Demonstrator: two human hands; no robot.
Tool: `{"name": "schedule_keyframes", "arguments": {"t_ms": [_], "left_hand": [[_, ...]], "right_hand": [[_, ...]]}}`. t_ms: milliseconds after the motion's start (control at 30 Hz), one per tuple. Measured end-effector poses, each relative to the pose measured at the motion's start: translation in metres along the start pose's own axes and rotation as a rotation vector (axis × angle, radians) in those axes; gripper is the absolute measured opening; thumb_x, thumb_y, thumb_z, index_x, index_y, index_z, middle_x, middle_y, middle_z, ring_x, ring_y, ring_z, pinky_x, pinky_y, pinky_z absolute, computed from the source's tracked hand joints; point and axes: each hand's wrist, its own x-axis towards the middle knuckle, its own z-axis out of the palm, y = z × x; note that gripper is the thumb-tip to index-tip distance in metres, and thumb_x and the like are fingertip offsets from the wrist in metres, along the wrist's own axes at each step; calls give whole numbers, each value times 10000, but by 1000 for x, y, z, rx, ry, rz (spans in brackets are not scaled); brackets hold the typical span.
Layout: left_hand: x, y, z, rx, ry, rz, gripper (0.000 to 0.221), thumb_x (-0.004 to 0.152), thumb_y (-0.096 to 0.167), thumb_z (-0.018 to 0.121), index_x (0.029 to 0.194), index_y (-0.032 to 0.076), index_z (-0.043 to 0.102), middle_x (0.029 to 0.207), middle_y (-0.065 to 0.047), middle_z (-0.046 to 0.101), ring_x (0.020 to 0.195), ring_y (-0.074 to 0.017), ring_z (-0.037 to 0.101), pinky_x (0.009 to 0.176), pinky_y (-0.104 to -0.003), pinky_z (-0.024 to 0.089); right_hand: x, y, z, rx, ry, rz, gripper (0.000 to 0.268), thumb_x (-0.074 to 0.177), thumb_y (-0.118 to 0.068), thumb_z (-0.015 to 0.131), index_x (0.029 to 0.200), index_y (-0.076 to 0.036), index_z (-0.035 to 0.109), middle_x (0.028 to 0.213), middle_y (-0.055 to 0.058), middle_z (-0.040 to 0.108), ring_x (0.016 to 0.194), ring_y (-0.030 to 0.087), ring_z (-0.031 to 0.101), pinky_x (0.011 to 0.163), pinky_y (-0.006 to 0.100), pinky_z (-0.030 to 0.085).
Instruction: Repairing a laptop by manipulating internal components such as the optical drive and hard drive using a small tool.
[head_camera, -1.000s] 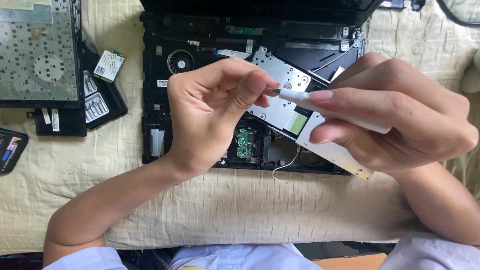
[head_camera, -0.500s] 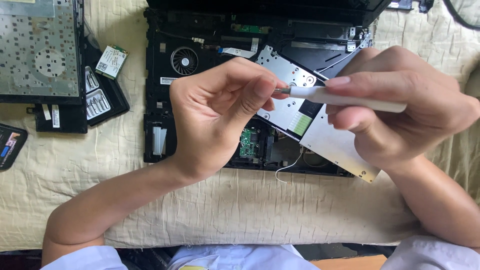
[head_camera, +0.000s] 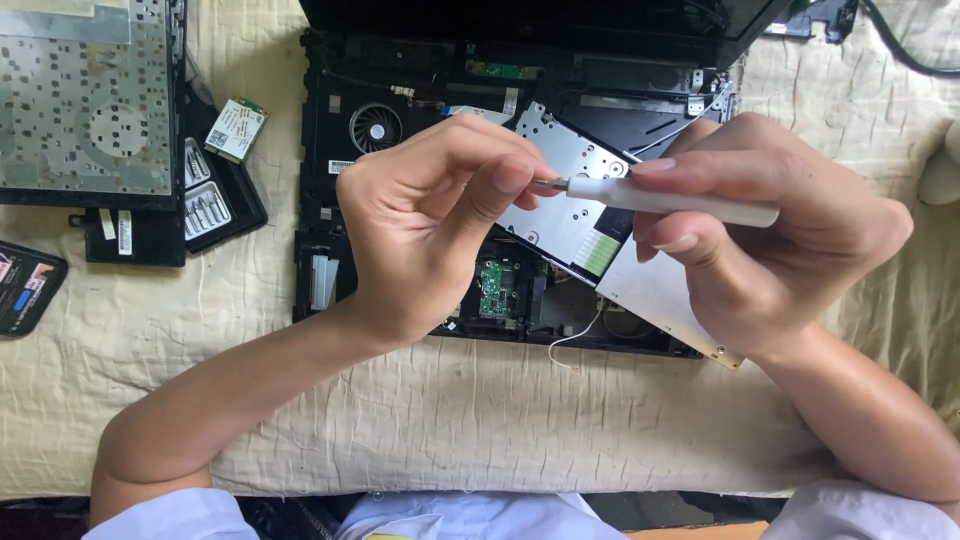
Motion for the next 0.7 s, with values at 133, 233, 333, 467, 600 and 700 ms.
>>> {"name": "schedule_keyframes", "arguments": {"t_ms": [133, 233, 333, 467, 600, 700], "left_hand": [[2, 2, 0, 34, 9, 22, 277, 1063, 175, 538, 935, -48, 644, 885, -178, 677, 821, -267, 688, 751, -321, 591], [5, 5, -2, 153, -28, 133, 286, 1072, 164, 501, 901, -36, 611, 856, -184, 686, 815, -287, 695, 754, -346, 560], [6, 7, -2, 206, -46, 199, 287, 1055, 147, 516, 897, -59, 637, 840, -173, 681, 800, -285, 668, 754, -343, 531], [7, 8, -3, 254, -39, 202, 273, 1057, 128, 518, 891, -52, 639, 837, -160, 676, 798, -273, 662, 763, -339, 525], [6, 6, -4, 285, -34, 180, 247, 1054, 117, 537, 907, -50, 643, 843, -151, 691, 810, -267, 668, 772, -344, 538], [4, 4, -4, 265, -23, 118, 235, 1048, 130, 564, 908, -33, 660, 862, -124, 688, 822, -237, 648, 766, -321, 536]], "right_hand": [[0, -4, 1, -67, 16, -36, 359, 976, -180, 579, 1016, 175, 623, 770, 263, 624, 597, 263, 626, 593, 317, 490], [2, -2, -1, -31, -15, -39, 345, 995, -180, 566, 1063, 155, 611, 732, 212, 585, 609, 256, 614, 605, 328, 484], [3, 2, -2, 11, -38, -109, 352, 977, -183, 572, 1043, 162, 586, 660, 196, 573, 530, 236, 570, 549, 344, 442], [1, 4, -5, -34, -51, -121, 352, 938, -172, 615, 1030, 168, 618, 715, 215, 577, 581, 280, 578, 587, 365, 446], [6, 7, -10, -134, -108, -236, 338, 903, -161, 675, 1001, 163, 664, 786, 255, 627, 637, 303, 647, 604, 371, 497], [13, 6, -11, -130, -188, -373, 268, 890, -22, 742, 1003, 203, 651, 816, 261, 642, 630, 300, 635, 608, 364, 510]]}}
